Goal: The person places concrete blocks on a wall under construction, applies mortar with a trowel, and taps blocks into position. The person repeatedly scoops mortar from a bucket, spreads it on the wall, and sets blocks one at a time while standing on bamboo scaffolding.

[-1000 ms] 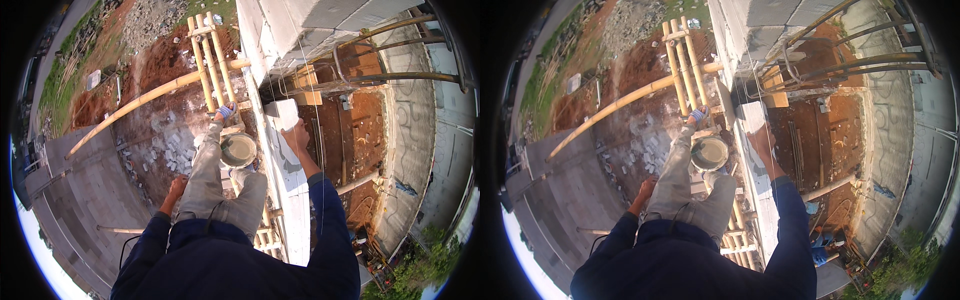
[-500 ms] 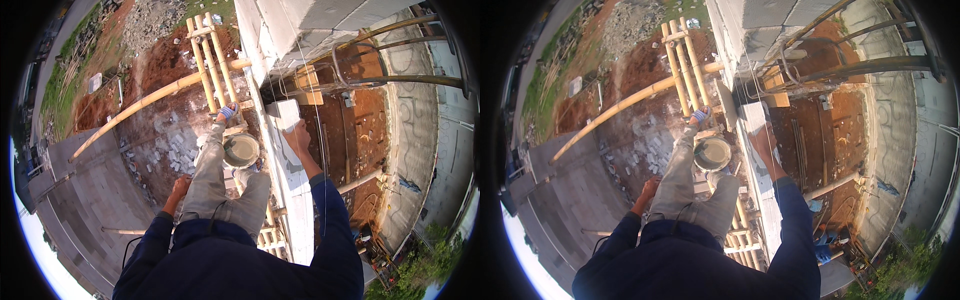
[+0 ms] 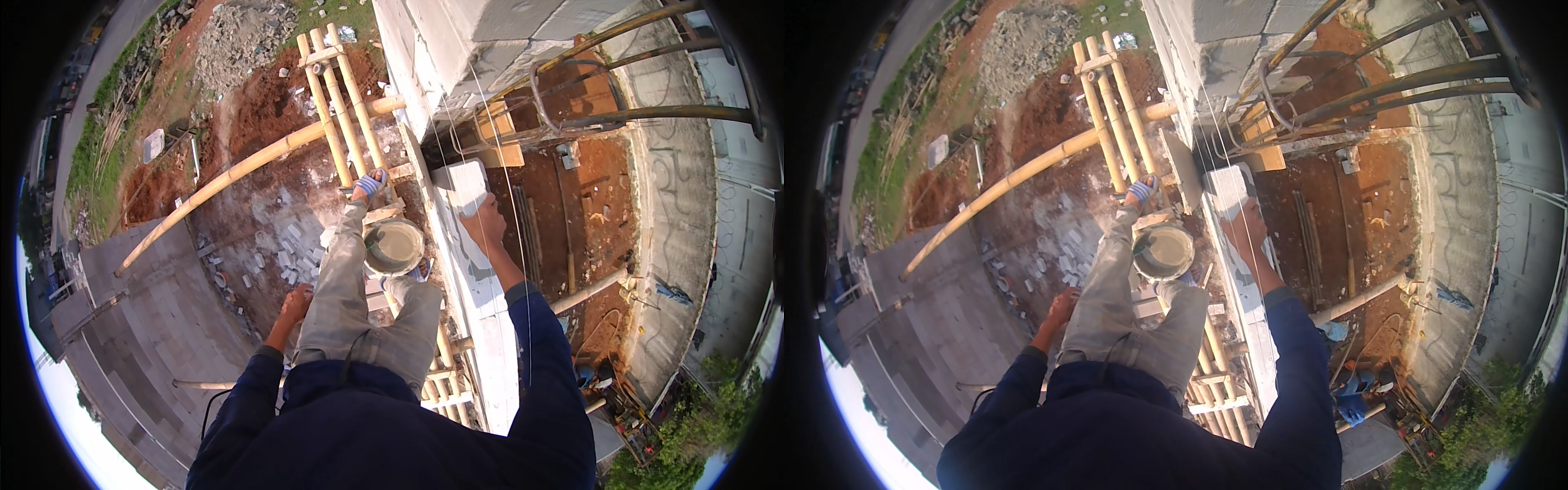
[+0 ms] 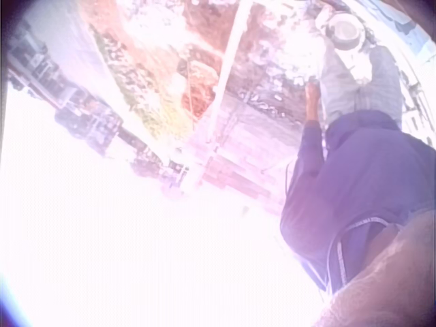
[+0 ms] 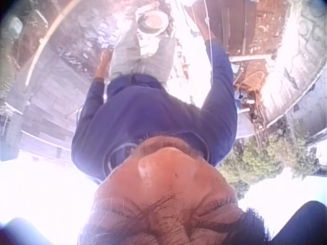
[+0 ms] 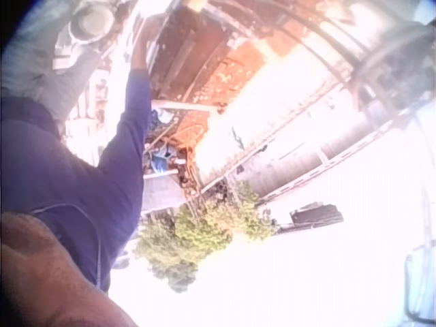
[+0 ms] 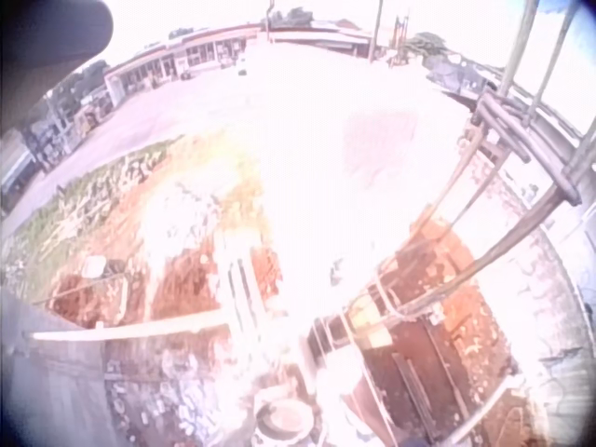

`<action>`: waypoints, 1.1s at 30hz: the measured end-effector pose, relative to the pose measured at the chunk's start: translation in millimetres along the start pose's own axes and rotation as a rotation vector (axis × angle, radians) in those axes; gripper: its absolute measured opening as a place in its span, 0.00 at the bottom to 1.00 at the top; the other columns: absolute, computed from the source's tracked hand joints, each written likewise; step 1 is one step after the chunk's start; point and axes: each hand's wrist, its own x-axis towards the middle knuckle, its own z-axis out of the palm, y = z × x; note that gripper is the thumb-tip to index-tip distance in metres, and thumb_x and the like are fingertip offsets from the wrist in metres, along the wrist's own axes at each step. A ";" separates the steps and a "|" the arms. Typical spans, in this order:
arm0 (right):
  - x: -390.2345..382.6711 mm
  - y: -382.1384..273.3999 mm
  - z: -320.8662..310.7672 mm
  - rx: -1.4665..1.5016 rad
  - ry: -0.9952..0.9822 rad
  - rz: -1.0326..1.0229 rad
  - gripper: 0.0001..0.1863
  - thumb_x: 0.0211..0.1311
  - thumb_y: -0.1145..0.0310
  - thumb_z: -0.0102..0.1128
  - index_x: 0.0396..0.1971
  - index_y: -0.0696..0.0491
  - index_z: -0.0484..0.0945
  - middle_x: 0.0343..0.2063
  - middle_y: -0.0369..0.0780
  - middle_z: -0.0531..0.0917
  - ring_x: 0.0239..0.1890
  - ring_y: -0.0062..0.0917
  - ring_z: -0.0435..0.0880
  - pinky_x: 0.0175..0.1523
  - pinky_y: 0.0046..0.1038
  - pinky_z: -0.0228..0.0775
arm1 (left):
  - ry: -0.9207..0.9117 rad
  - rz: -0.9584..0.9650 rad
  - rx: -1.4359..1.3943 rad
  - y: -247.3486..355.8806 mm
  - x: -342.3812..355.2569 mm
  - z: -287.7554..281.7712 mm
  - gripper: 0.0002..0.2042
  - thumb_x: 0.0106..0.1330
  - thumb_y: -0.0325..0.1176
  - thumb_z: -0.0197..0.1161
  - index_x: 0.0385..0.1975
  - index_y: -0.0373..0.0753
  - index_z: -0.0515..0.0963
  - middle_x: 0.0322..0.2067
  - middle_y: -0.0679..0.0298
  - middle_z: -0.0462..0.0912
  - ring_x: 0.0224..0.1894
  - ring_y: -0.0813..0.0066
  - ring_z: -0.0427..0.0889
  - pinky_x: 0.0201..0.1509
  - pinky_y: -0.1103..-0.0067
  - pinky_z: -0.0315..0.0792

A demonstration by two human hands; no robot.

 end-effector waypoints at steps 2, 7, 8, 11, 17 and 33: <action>0.3 0.0 0.3 -0.001 0.000 0.011 0.42 0.49 0.50 0.83 0.53 0.57 0.66 0.51 0.57 0.83 0.46 0.60 0.88 0.50 0.55 0.84 | -0.010 -0.001 0.007 3.1 0.3 -0.9 0.18 0.72 0.39 0.65 0.58 0.39 0.80 0.48 0.47 0.89 0.52 0.46 0.89 0.55 0.59 0.82; -1.1 -4.0 1.8 -0.020 0.006 0.026 0.42 0.49 0.50 0.84 0.53 0.57 0.66 0.50 0.56 0.84 0.46 0.60 0.88 0.49 0.55 0.84 | -0.030 0.027 -0.004 -0.6 -0.2 -1.9 0.18 0.73 0.39 0.65 0.58 0.39 0.79 0.49 0.46 0.89 0.52 0.46 0.89 0.55 0.61 0.82; -1.5 -6.5 1.8 -0.019 0.010 0.021 0.42 0.49 0.50 0.84 0.53 0.57 0.66 0.49 0.56 0.84 0.45 0.60 0.88 0.49 0.55 0.84 | -0.030 0.029 0.000 -3.9 -0.3 -1.6 0.18 0.73 0.39 0.65 0.58 0.39 0.79 0.49 0.46 0.89 0.51 0.46 0.89 0.55 0.61 0.82; -5.6 -11.7 0.5 -0.005 -0.008 0.024 0.40 0.49 0.50 0.84 0.51 0.56 0.66 0.51 0.56 0.83 0.46 0.60 0.88 0.49 0.55 0.83 | -0.037 0.001 0.002 -14.3 -0.5 -0.9 0.19 0.73 0.38 0.65 0.59 0.39 0.79 0.50 0.46 0.89 0.53 0.45 0.89 0.56 0.60 0.82; -4.3 33.9 -18.8 0.165 0.025 -0.065 0.54 0.53 0.52 0.82 0.70 0.67 0.61 0.66 0.64 0.73 0.61 0.55 0.83 0.64 0.46 0.79 | -0.081 0.047 0.078 -17.7 27.9 -14.6 0.21 0.71 0.37 0.65 0.61 0.39 0.78 0.52 0.45 0.88 0.56 0.46 0.88 0.58 0.60 0.80; -377.2 -64.2 -224.1 1.235 -0.338 0.138 0.11 0.75 0.67 0.62 0.47 0.59 0.81 0.34 0.42 0.89 0.25 0.20 0.84 0.33 0.23 0.75 | 0.093 0.462 -0.145 270.3 125.8 -57.0 0.18 0.72 0.42 0.64 0.53 0.36 0.83 0.46 0.45 0.89 0.51 0.44 0.88 0.56 0.60 0.80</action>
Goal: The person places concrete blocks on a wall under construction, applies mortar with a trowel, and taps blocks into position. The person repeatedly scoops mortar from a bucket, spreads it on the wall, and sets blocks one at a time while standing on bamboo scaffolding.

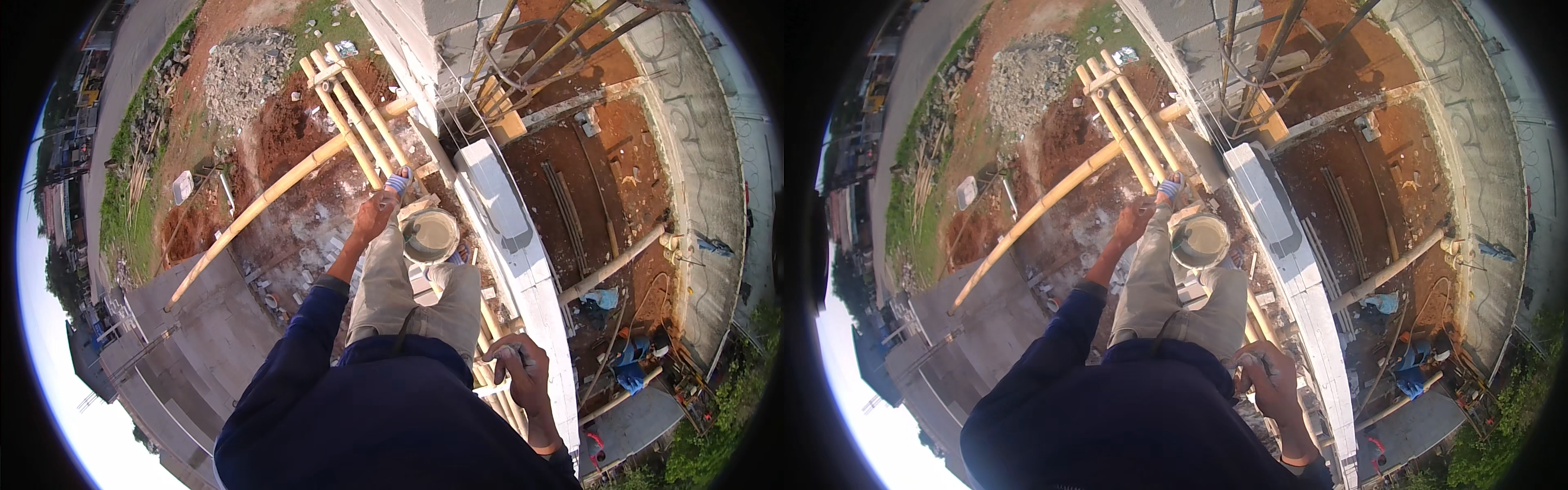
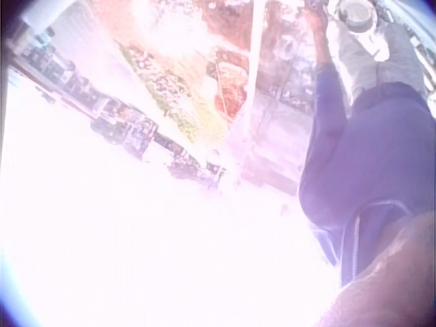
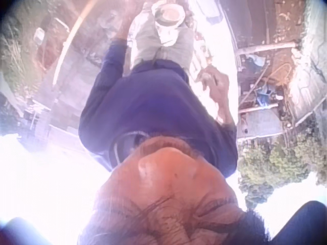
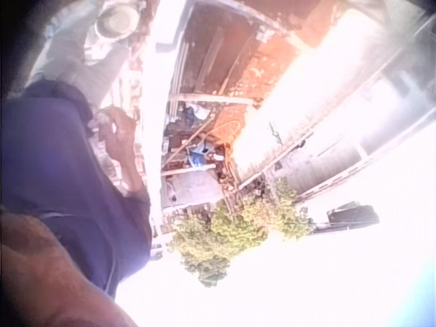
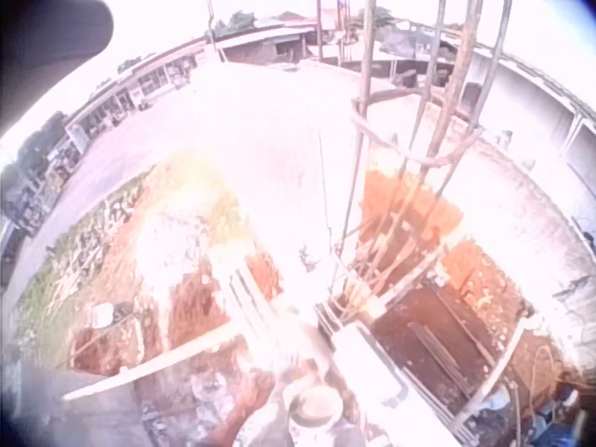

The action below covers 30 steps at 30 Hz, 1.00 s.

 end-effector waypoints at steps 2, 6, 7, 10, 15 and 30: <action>31.0 104.2 20.5 -0.051 0.222 0.092 0.19 0.78 0.66 0.60 0.61 0.58 0.74 0.48 0.46 0.87 0.40 0.24 0.87 0.46 0.28 0.78 | -0.054 -0.050 0.147 -53.9 -22.9 5.1 0.19 0.71 0.43 0.64 0.54 0.36 0.83 0.48 0.44 0.89 0.53 0.43 0.88 0.59 0.59 0.79; 32.5 344.2 -19.8 -0.277 0.446 0.502 0.36 0.79 0.43 0.53 0.72 0.56 0.69 0.61 0.51 0.83 0.63 0.44 0.83 0.61 0.46 0.76 | -0.090 -0.348 0.295 -136.1 -110.9 12.1 0.18 0.69 0.41 0.64 0.52 0.39 0.85 0.47 0.44 0.89 0.53 0.44 0.88 0.59 0.58 0.80; 28.4 365.8 -15.5 -0.040 0.491 0.642 0.39 0.78 0.39 0.52 0.75 0.54 0.67 0.64 0.51 0.81 0.64 0.45 0.82 0.65 0.45 0.75 | -0.113 -0.367 0.355 -180.4 -145.7 1.0 0.17 0.68 0.42 0.64 0.50 0.39 0.86 0.46 0.45 0.90 0.52 0.45 0.88 0.57 0.58 0.81; 31.0 357.4 5.1 0.759 0.487 0.927 0.49 0.76 0.30 0.47 0.82 0.53 0.58 0.73 0.53 0.72 0.73 0.43 0.74 0.74 0.40 0.68 | -0.652 -0.054 0.945 -269.9 -207.8 -27.9 0.15 0.67 0.43 0.64 0.45 0.41 0.89 0.40 0.47 0.91 0.45 0.52 0.91 0.47 0.58 0.83; 28.6 333.8 -21.5 0.222 0.240 0.591 0.43 0.77 0.36 0.52 0.67 0.66 0.74 0.58 0.54 0.84 0.58 0.40 0.85 0.64 0.37 0.77 | -0.561 0.040 0.765 -267.7 -250.9 12.2 0.14 0.72 0.41 0.61 0.40 0.38 0.89 0.38 0.42 0.89 0.39 0.52 0.92 0.42 0.57 0.83; -25.2 364.5 -91.9 -0.471 0.361 0.218 0.25 0.74 0.52 0.63 0.35 0.64 0.88 0.28 0.50 0.89 0.34 0.35 0.91 0.38 0.40 0.78 | -0.193 -0.019 0.513 -151.9 -252.9 9.9 0.12 0.67 0.38 0.63 0.37 0.37 0.88 0.34 0.46 0.90 0.38 0.50 0.92 0.44 0.62 0.83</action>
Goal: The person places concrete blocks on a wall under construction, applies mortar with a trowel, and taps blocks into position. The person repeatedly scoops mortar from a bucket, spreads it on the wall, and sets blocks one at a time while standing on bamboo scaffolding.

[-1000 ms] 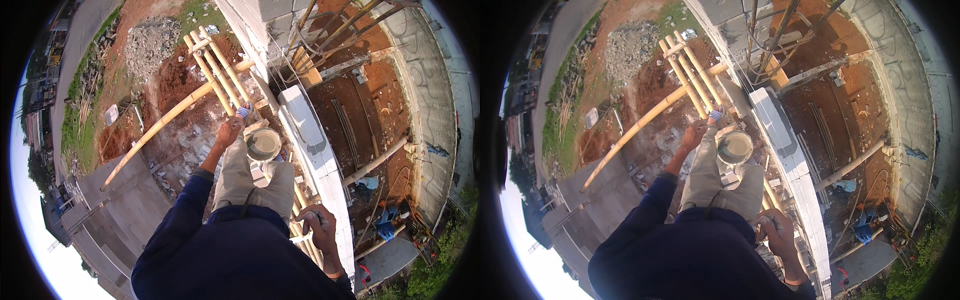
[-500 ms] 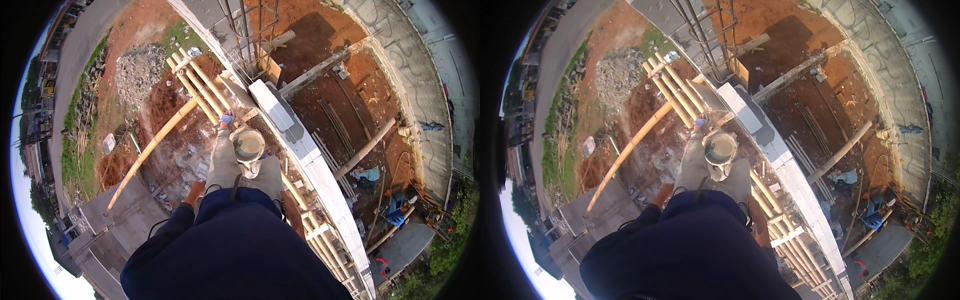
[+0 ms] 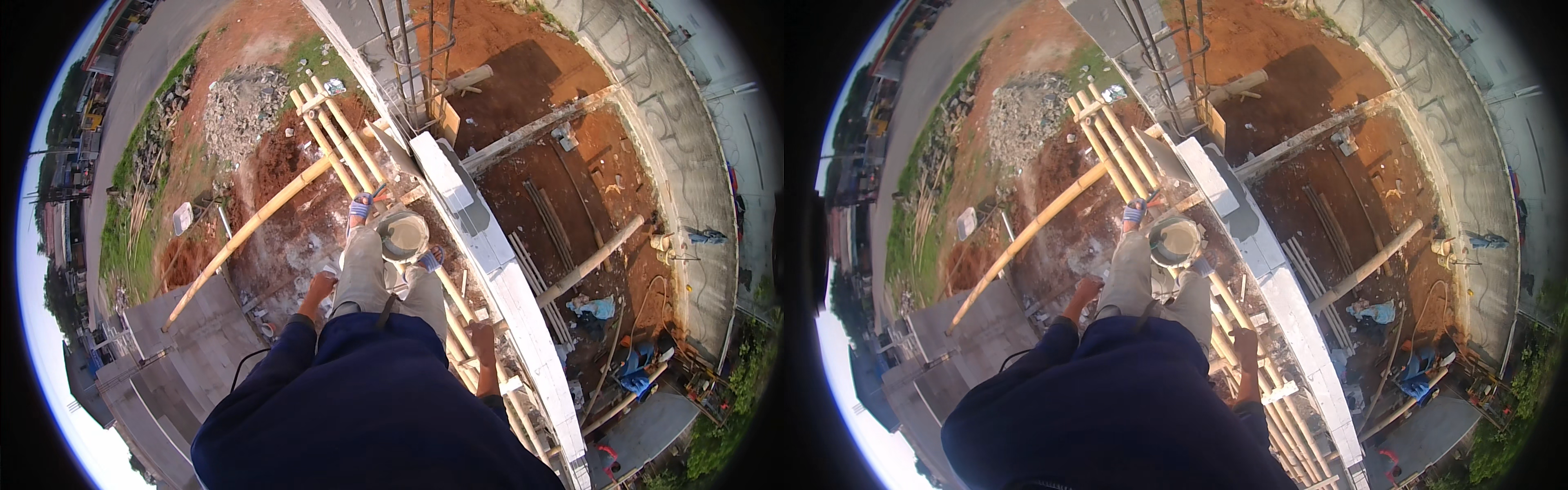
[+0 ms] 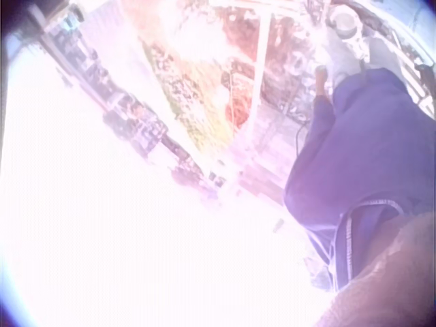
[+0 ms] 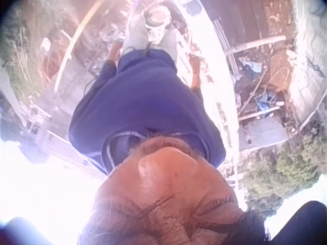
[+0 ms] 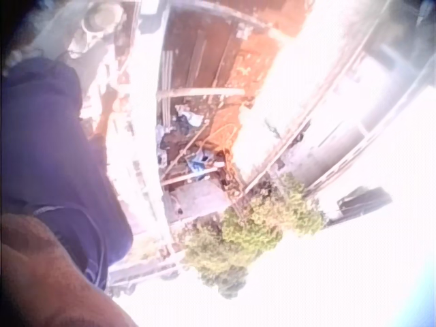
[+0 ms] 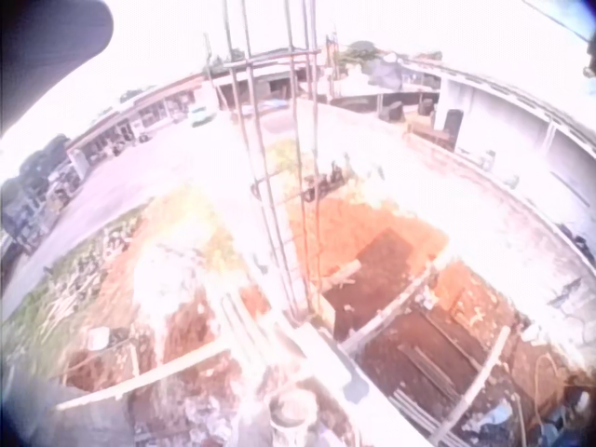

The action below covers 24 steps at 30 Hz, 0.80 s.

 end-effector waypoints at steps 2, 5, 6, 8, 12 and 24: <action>15.2 50.4 24.1 0.191 -0.012 -0.114 0.22 0.73 0.57 0.64 0.29 0.64 0.86 0.26 0.44 0.87 0.29 0.27 0.90 0.33 0.32 0.77 | 0.008 -0.512 -0.471 28.2 29.7 -21.0 0.14 0.66 0.41 0.64 0.40 0.38 0.88 0.35 0.47 0.91 0.39 0.51 0.92 0.46 0.64 0.83; -9.2 45.6 48.0 0.544 -0.142 0.208 0.15 0.71 0.62 0.64 0.38 0.61 0.87 0.28 0.42 0.90 0.27 0.25 0.88 0.30 0.28 0.78 | 0.096 -0.457 -0.337 4.5 34.0 -50.9 0.17 0.66 0.41 0.66 0.47 0.37 0.87 0.32 0.54 0.91 0.37 0.64 0.92 0.43 0.67 0.82; -12.7 52.6 60.1 0.578 -0.173 0.250 0.13 0.70 0.65 0.65 0.42 0.61 0.84 0.28 0.41 0.88 0.26 0.25 0.88 0.30 0.27 0.77 | 0.139 -0.442 -0.252 -7.4 31.6 -62.5 0.17 0.67 0.40 0.66 0.49 0.36 0.87 0.31 0.56 0.91 0.36 0.68 0.91 0.41 0.69 0.82; -7.9 95.0 47.4 0.628 -0.107 0.322 0.13 0.67 0.67 0.68 0.39 0.64 0.86 0.30 0.44 0.88 0.33 0.33 0.92 0.34 0.36 0.82 | 0.151 -0.372 -0.317 45.8 69.7 -65.5 0.17 0.67 0.41 0.65 0.49 0.37 0.87 0.31 0.56 0.91 0.36 0.67 0.92 0.43 0.68 0.82; -20.8 94.0 28.4 0.359 -0.206 0.526 0.17 0.70 0.61 0.65 0.41 0.61 0.88 0.32 0.45 0.89 0.38 0.40 0.92 0.39 0.40 0.83 | 0.188 -0.338 -0.471 61.8 65.3 -52.8 0.17 0.67 0.42 0.63 0.48 0.38 0.88 0.31 0.54 0.91 0.37 0.64 0.92 0.45 0.67 0.82; 87.7 45.1 48.5 0.477 -0.444 0.427 0.27 0.73 0.52 0.60 0.46 0.67 0.86 0.39 0.55 0.90 0.44 0.49 0.91 0.46 0.43 0.80 | -0.018 -0.173 -0.078 51.2 8.8 140.5 0.15 0.67 0.38 0.60 0.43 0.34 0.87 0.47 0.43 0.89 0.51 0.45 0.89 0.56 0.55 0.82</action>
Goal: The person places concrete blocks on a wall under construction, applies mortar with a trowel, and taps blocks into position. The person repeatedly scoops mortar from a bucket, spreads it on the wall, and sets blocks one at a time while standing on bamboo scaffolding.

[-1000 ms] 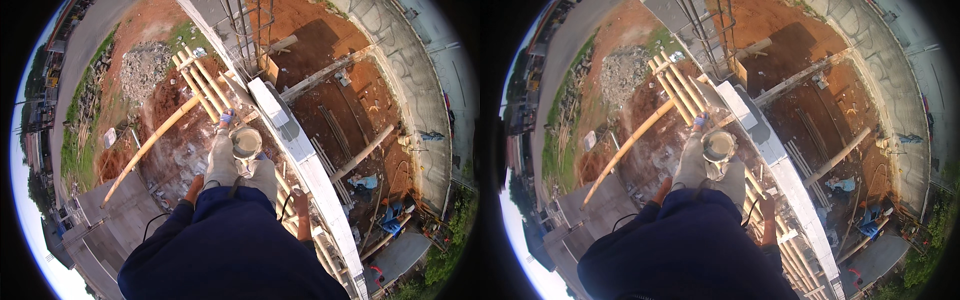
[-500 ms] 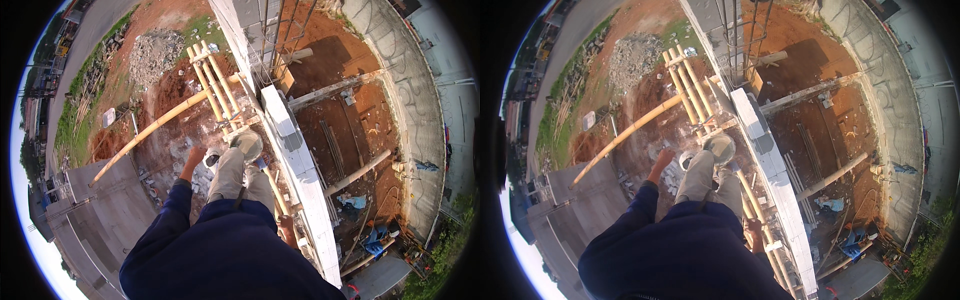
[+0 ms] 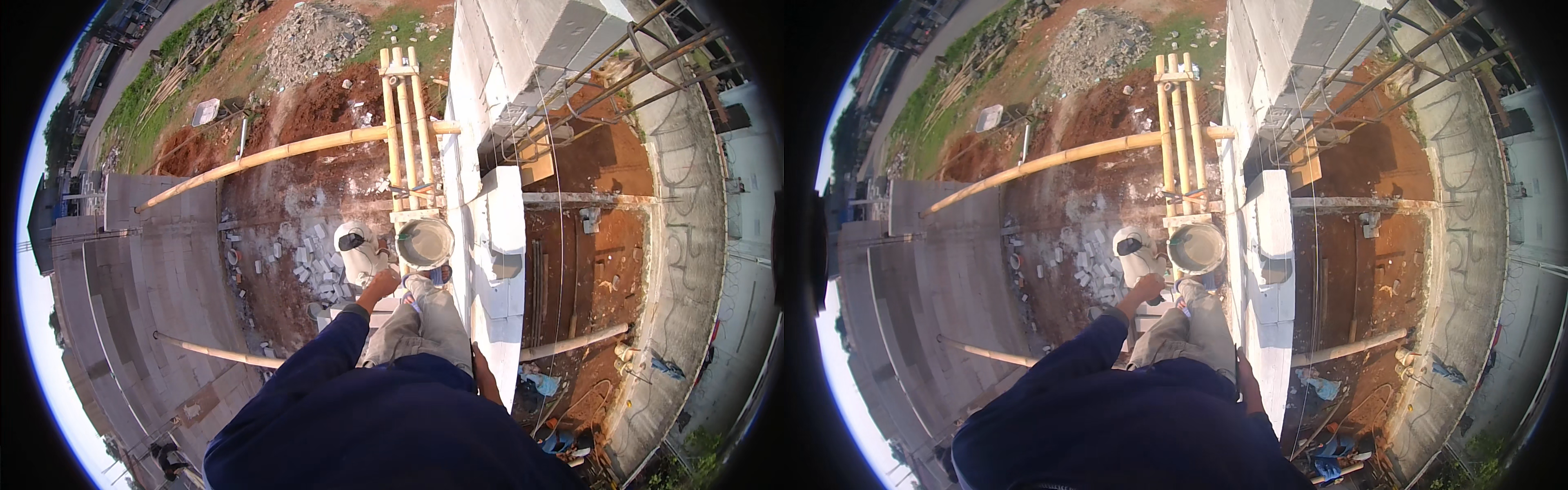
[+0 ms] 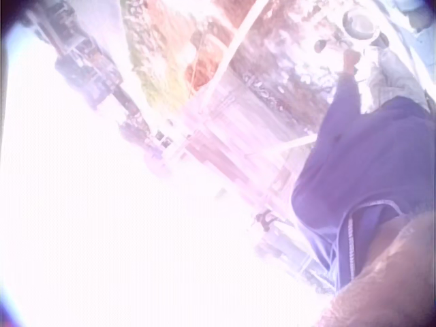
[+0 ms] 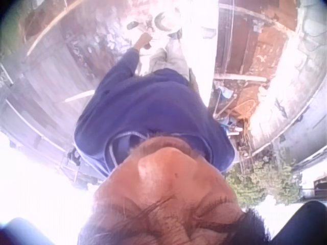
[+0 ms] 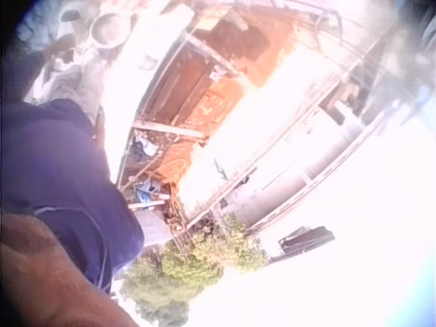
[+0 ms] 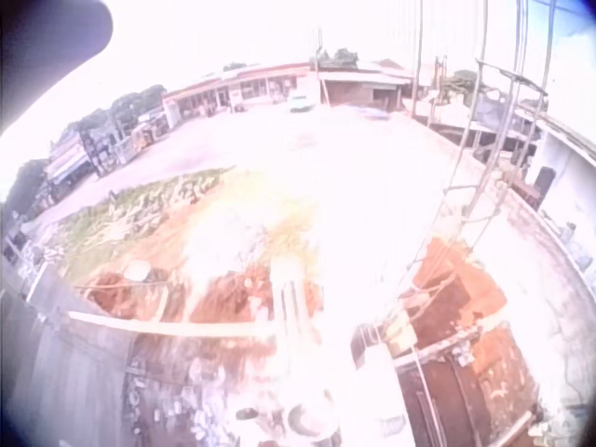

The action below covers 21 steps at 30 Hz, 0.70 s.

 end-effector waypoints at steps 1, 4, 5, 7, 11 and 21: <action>0.6 -18.5 -55.2 -0.032 0.123 -0.044 0.28 0.73 0.51 0.60 0.46 0.67 0.86 0.40 0.55 0.90 0.45 0.50 0.91 0.47 0.44 0.80 | -0.035 -0.017 -0.476 92.9 22.5 1.3 0.19 0.70 0.43 0.59 0.42 0.32 0.86 0.47 0.42 0.89 0.53 0.43 0.88 0.59 0.52 0.78; -8.8 -50.5 -59.3 -0.597 0.183 -0.092 0.31 0.73 0.49 0.59 0.45 0.69 0.86 0.40 0.58 0.90 0.45 0.52 0.91 0.48 0.45 0.80 | -0.033 -0.198 -0.784 141.8 -21.4 -7.6 0.19 0.70 0.47 0.58 0.45 0.40 0.88 0.34 0.56 0.91 0.42 0.54 0.90 0.51 0.61 0.81; -21.1 -62.5 -43.3 -0.897 0.176 -0.110 0.31 0.72 0.48 0.60 0.43 0.69 0.87 0.38 0.59 0.90 0.45 0.52 0.91 0.49 0.45 0.80 | 0.019 -0.211 -0.707 130.1 -48.6 0.2 0.18 0.70 0.46 0.58 0.44 0.40 0.88 0.34 0.56 0.90 0.42 0.54 0.90 0.51 0.61 0.80; -32.6 -92.8 -14.0 -1.273 0.130 -0.195 0.30 0.68 0.49 0.63 0.40 0.69 0.87 0.37 0.60 0.89 0.45 0.53 0.91 0.51 0.46 0.81 | 0.117 -0.174 -0.590 103.9 -95.0 36.7 0.16 0.71 0.42 0.59 0.44 0.39 0.88 0.36 0.54 0.91 0.45 0.53 0.90 0.52 0.61 0.81; -53.4 -119.0 29.6 -1.076 0.138 -0.457 0.25 0.66 0.54 0.67 0.34 0.68 0.85 0.31 0.58 0.89 0.38 0.51 0.91 0.46 0.47 0.82 | -0.052 0.025 0.134 40.2 -160.3 116.8 0.13 0.68 0.40 0.62 0.42 0.42 0.90 0.42 0.55 0.90 0.49 0.53 0.89 0.55 0.60 0.82; -8.9 -128.8 119.1 -1.511 0.183 -0.574 0.39 0.68 0.38 0.64 0.57 0.64 0.81 0.54 0.60 0.85 0.59 0.57 0.84 0.64 0.48 0.77 | 0.032 -0.363 -0.354 20.3 -215.1 109.6 0.15 0.70 0.43 0.60 0.45 0.42 0.88 0.50 0.50 0.89 0.56 0.45 0.86 0.61 0.56 0.79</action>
